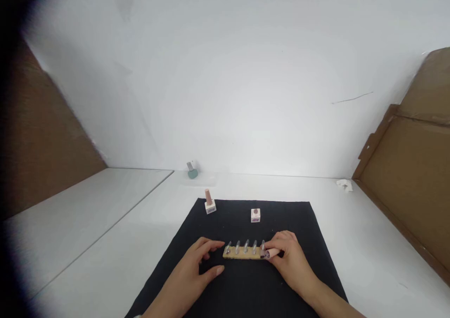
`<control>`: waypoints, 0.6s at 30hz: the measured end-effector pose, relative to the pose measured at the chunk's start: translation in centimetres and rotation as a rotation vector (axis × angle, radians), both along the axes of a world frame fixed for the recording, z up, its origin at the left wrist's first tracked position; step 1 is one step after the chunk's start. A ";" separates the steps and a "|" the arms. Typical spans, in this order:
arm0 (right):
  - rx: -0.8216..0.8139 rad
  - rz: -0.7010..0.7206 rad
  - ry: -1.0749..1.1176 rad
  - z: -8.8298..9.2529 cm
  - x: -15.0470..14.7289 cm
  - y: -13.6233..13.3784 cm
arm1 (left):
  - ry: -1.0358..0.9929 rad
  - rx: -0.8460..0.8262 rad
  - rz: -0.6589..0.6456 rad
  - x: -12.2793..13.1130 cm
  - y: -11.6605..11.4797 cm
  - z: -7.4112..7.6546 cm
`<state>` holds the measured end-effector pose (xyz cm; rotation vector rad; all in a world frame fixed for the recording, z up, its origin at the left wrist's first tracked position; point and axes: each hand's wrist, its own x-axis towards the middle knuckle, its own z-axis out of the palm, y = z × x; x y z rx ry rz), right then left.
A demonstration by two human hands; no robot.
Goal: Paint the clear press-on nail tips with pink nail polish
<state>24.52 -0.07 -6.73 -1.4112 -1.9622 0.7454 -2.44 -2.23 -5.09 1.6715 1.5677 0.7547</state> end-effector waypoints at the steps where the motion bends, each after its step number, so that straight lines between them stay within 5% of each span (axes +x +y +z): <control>1: -0.003 0.007 -0.009 0.0 0.0 0.0 | 0.002 -0.009 -0.002 0.0 0.0 0.0; 11: 0.059 0.031 -0.128 1.2 1.9 -2.1 | -0.016 0.144 0.060 0.6 -0.9 0.5; 18: 0.188 0.234 -0.274 0.3 1.6 -4.6 | 0.141 0.045 -0.176 4.1 -2.7 0.4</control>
